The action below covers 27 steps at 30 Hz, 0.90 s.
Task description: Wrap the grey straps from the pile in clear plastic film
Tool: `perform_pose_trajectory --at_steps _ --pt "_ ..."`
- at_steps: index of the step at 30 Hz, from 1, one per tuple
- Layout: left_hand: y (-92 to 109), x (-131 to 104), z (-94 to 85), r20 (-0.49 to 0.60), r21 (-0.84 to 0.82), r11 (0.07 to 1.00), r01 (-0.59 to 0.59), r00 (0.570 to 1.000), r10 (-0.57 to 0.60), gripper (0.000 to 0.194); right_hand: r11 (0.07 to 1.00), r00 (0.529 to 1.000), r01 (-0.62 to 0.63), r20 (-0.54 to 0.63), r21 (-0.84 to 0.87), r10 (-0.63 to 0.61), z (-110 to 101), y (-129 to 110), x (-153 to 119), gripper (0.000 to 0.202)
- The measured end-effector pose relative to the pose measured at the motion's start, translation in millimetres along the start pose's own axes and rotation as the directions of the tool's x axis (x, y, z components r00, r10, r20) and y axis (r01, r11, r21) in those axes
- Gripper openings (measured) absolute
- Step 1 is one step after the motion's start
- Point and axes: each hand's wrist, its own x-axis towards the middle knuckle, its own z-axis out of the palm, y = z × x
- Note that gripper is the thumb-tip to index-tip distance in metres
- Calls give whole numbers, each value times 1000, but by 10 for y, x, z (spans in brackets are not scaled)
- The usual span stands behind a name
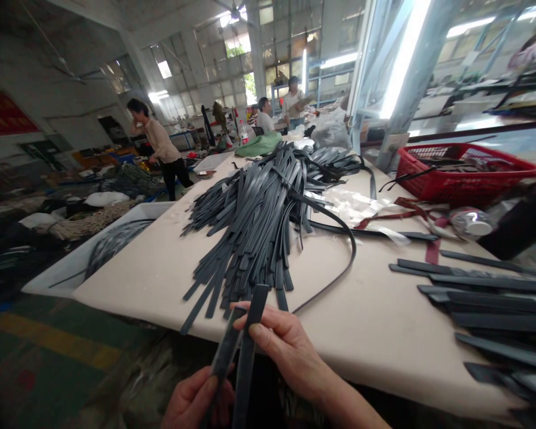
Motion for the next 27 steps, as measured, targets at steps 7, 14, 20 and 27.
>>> perform_pose_trajectory --at_steps 7,14,20,27 --pt "125 48 -20 -281 -226 967 -115 958 49 41 994 995 -94 26 -53 95 57 56 -45 33" --pt "470 57 233 -427 -470 847 -247 904 27 48 978 938 103 344 -182 -34 506 90 -81 25" --pt "363 96 217 -349 -463 860 -214 936 45 48 865 931 339 262 -369 -253 570 377 -115 24" --pt "195 76 238 -168 -363 929 -68 986 7 41 919 942 315 194 -236 -273 449 308 -118 24"
